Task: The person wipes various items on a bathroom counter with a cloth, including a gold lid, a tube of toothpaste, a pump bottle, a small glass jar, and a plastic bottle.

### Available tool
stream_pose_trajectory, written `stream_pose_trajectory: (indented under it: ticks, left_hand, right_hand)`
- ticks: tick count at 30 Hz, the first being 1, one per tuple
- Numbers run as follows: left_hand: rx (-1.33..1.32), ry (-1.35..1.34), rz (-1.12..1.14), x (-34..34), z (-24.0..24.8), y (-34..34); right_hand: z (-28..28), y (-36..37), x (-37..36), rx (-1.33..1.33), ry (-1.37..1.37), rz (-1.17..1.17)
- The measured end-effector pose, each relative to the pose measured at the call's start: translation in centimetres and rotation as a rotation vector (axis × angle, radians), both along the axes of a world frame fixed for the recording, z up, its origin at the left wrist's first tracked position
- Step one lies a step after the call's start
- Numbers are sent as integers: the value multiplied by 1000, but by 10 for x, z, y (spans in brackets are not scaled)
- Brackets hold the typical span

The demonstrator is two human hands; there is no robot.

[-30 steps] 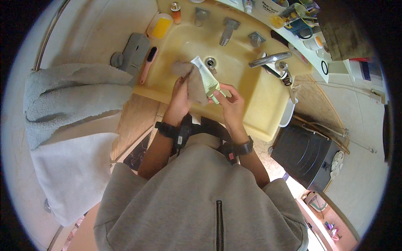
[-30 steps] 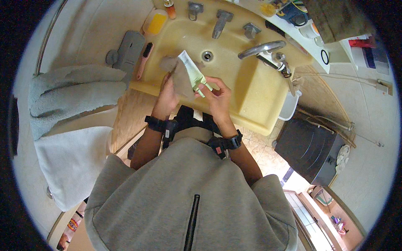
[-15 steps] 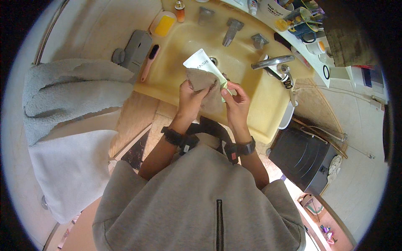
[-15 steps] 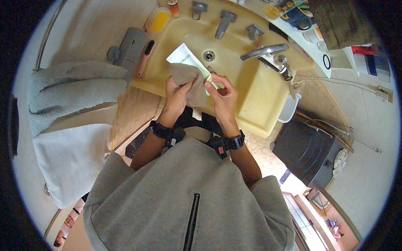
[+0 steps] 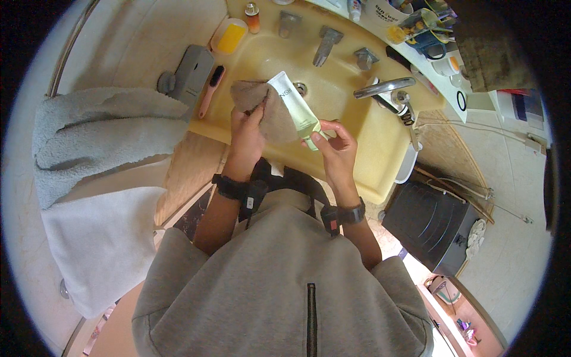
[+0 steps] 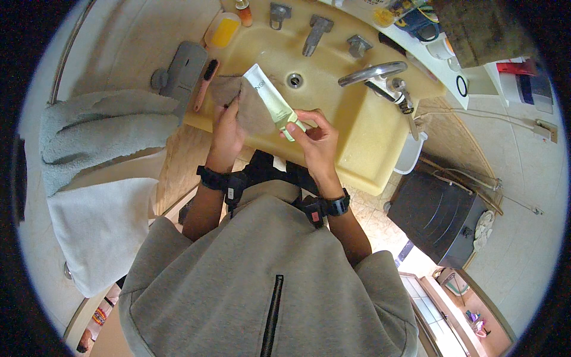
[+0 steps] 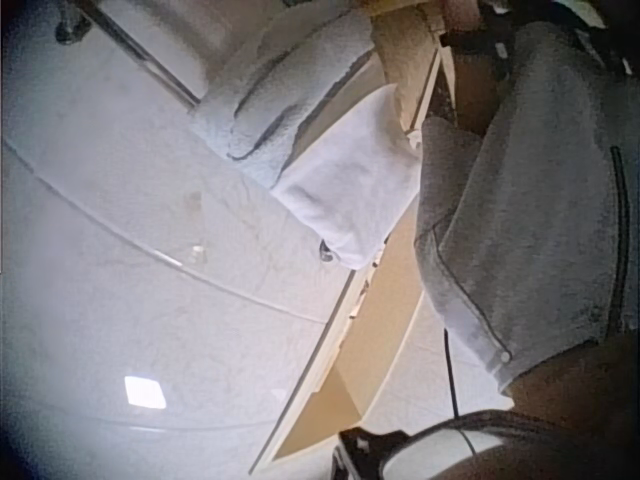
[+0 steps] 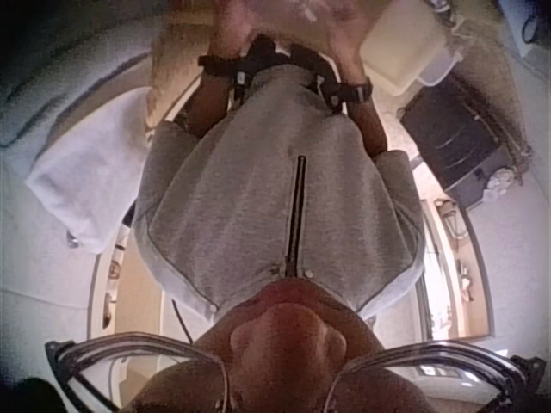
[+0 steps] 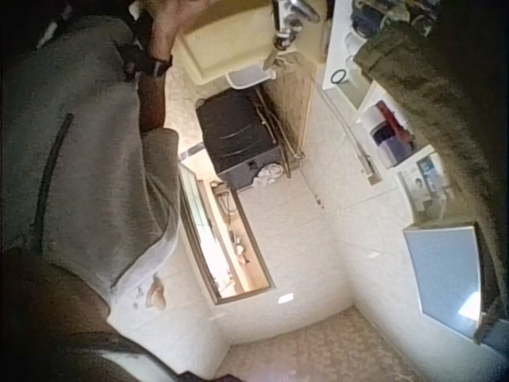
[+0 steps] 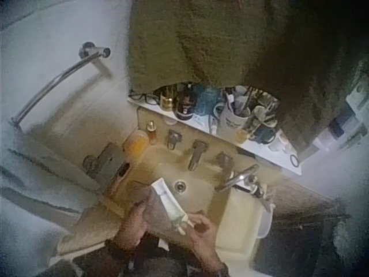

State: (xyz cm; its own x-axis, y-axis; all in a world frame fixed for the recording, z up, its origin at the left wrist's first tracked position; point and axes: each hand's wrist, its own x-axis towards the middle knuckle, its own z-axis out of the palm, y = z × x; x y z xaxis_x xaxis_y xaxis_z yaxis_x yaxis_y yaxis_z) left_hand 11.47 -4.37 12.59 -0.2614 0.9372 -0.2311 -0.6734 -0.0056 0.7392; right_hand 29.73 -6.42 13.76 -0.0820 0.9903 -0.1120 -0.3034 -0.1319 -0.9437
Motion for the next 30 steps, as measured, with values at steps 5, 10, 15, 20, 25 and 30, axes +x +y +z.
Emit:
stream_pose_trajectory:
  ticks: [5, 10, 15, 20, 25, 30]
  left_hand:
    - [-56, -27, -61, -8, -2, 2]
    - [67, 436, -218, -32, -42, -6]
    - [76, 458, -254, -49, -69, -19]
    - [-24, -124, -357, -18, -59, -51]
    - [-35, -459, -491, 15, -17, -49]
    - [-139, -293, -433, 22, -17, -35]
  right_hand:
    - [1, 0, -1, 17, 5, -7]
    - [-2, 3, 6, -73, 133, -73]
    - [8, 9, 4, -125, 235, -149]
    - [-13, 15, 5, -50, 46, -214]
    - [-10, 11, -10, -23, -223, -142]
    - [-16, 14, -2, 320, -559, -71]
